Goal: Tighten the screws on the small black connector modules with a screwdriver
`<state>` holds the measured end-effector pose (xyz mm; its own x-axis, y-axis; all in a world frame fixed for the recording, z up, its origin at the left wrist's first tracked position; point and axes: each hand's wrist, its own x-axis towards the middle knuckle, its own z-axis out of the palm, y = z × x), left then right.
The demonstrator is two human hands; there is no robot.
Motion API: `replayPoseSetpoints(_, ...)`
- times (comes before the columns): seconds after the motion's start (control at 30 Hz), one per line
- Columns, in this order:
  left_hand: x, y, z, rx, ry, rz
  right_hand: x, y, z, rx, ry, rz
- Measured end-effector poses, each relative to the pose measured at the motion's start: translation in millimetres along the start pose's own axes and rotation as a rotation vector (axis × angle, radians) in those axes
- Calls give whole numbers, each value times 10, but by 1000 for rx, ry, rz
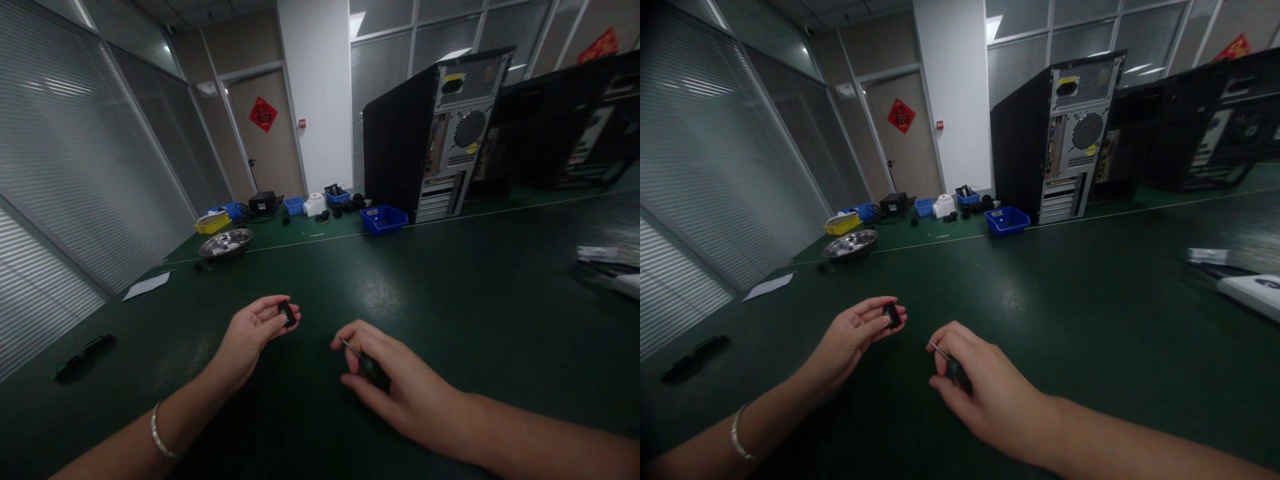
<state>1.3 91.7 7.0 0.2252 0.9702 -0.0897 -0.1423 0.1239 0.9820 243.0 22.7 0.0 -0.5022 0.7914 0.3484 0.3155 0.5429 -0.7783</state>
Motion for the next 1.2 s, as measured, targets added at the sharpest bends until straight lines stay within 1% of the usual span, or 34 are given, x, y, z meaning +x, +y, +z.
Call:
replayPoseSetpoints(0.17, -49, -27, 78, 32, -102, -53, 18, 11, -19, 2, 8, -4)
replayPoseSetpoints(0.33, -100, -57, 118, 49, -174, -33, 18, -4, -23, -33, -4, 65)
replayPoseSetpoints(0.47, -116, -78, 129, 92, -185, -22, 23, -19, -21, -22, -13, 97)
replayPoseSetpoints(0.63, -111, -95, 108, 164, -166, -20, 42, -26, -35, 17, -38, 98)
replayPoseSetpoints(0.77, -115, -115, 88, 243, -151, 10, 49, -38, -45, -4, -59, 98)
replayPoseSetpoints(0.87, -127, -120, 90, 312, -161, 34, 44, -32, -39, -6, -58, 84)
replayPoseSetpoints(1.03, -166, -96, 134, 391, -216, 61, 26, -3, -17, 54, -23, 79)
replayPoseSetpoints(1.1, -184, -87, 160, 401, -264, 77, 19, 5, -9, 77, 3, 86)
replayPoseSetpoints(1.2, -211, -85, 199, 341, -356, 96, 19, 14, -4, 109, 38, 72)
